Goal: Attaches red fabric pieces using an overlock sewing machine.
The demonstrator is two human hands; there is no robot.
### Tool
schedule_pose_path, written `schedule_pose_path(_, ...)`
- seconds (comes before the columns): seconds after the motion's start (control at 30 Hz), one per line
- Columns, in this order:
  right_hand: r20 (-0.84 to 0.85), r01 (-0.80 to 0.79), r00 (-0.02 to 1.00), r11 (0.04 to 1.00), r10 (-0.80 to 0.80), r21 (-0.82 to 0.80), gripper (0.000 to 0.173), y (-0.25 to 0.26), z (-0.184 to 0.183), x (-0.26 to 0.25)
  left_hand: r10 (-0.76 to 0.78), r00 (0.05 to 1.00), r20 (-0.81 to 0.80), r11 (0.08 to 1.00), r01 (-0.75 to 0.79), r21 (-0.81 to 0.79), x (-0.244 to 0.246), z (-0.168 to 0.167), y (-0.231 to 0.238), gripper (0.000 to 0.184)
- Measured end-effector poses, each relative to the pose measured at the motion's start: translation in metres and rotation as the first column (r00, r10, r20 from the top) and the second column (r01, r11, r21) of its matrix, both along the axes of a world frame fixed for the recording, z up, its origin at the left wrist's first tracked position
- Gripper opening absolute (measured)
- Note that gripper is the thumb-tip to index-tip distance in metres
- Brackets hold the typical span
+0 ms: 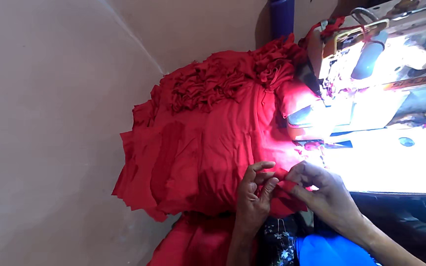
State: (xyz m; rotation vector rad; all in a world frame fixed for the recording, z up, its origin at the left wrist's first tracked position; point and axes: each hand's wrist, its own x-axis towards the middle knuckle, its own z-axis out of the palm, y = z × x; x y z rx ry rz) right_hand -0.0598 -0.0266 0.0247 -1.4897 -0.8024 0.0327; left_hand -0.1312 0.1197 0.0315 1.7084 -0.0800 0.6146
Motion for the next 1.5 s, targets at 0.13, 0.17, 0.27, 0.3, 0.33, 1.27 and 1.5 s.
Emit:
schedule_pose_path(0.13, -0.031, 0.005, 1.000, 1.000, -0.006, -0.018, 0.006, 0.001, -0.001, -0.002, 0.011, 1.000, 0.000, 1.000, -0.011, -0.008, -0.003, 0.002, -0.001, 0.023)
schedule_pose_path(0.17, -0.057, -0.004, 0.998, 1.000, 0.003, -0.010, 0.006, 0.002, -0.002, -0.002, 0.010, 1.000, 0.001, 1.000, -0.010, -0.015, -0.003, 0.002, 0.000, 0.023)
schedule_pose_path(0.27, -0.112, -0.027, 0.993, 1.000, 0.028, 0.015, 0.010, 0.003, -0.003, -0.003, -0.005, 1.000, 0.015, 1.000, 0.005, -0.009, -0.006, 0.001, 0.000, 0.024)
schedule_pose_path(0.3, -0.116, -0.019, 0.993, 1.000, 0.021, 0.018, 0.012, 0.003, -0.004, -0.003, -0.021, 1.000, 0.014, 1.000, 0.021, -0.012, -0.007, 0.001, -0.001, 0.025)
schedule_pose_path(0.33, -0.121, -0.014, 0.993, 1.000, 0.016, 0.017, 0.014, 0.003, -0.003, -0.002, -0.039, 0.999, 0.007, 0.999, 0.039, -0.017, -0.009, 0.001, -0.001, 0.029)
schedule_pose_path(1.27, 0.073, 0.055, 0.996, 0.998, -0.055, -0.003, 0.021, -0.032, 0.002, 0.010, 0.067, 0.927, 0.369, 0.925, -0.197, 0.325, 0.044, 0.052, 0.011, 0.014)
schedule_pose_path(1.5, -0.151, 0.348, 0.928, 0.937, -0.340, 0.034, 0.010, -0.034, -0.002, 0.063, -0.014, 0.982, 0.190, 0.930, -0.057, 0.364, 0.157, 0.041, -0.007, 0.025)
